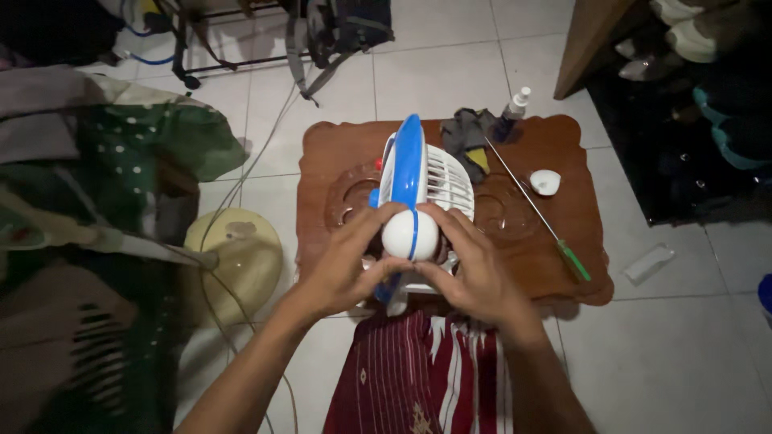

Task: The person assembles a small blue and white electric fan by attaching white spherical components to the base and using a screwdriver to tighten screws on the back. The person repeatedly adjusts and secures the parts while holding the fan over a wooden table.

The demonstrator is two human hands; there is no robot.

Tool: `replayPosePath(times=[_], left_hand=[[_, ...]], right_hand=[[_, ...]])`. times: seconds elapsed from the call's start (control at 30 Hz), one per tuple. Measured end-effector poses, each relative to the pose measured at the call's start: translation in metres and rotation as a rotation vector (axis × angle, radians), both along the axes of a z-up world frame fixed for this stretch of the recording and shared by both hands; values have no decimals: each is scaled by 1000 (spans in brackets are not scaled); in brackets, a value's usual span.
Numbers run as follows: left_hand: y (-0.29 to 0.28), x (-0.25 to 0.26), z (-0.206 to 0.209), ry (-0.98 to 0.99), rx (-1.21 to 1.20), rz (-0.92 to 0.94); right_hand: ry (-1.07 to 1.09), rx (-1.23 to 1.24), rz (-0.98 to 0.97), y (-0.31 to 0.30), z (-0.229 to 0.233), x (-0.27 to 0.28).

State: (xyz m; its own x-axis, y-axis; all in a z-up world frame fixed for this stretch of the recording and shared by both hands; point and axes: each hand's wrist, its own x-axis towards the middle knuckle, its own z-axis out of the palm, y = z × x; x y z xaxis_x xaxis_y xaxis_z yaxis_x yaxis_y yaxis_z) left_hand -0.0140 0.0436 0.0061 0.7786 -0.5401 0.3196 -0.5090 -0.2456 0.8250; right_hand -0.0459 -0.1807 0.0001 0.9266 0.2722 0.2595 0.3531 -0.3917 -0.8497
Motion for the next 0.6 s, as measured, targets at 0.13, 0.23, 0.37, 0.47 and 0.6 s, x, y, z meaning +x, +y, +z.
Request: replayPosePath(times=[0.13, 0.23, 0.37, 0.47, 0.6], left_hand=[[6, -2, -5, -32, 28, 39], [14, -1, -6, 0, 52, 28], [20, -3, -6, -107, 125, 19], [20, -4, -7, -67, 144, 9], [20, -7, -12, -16, 117, 2]], right_hand=[[-24, -30, 43, 7, 3, 6], [-40, -24, 64, 10, 3, 6], [31, -122, 85, 11, 7, 7], [49, -154, 100, 11, 5, 9], [66, -178, 154, 9, 1, 11]])
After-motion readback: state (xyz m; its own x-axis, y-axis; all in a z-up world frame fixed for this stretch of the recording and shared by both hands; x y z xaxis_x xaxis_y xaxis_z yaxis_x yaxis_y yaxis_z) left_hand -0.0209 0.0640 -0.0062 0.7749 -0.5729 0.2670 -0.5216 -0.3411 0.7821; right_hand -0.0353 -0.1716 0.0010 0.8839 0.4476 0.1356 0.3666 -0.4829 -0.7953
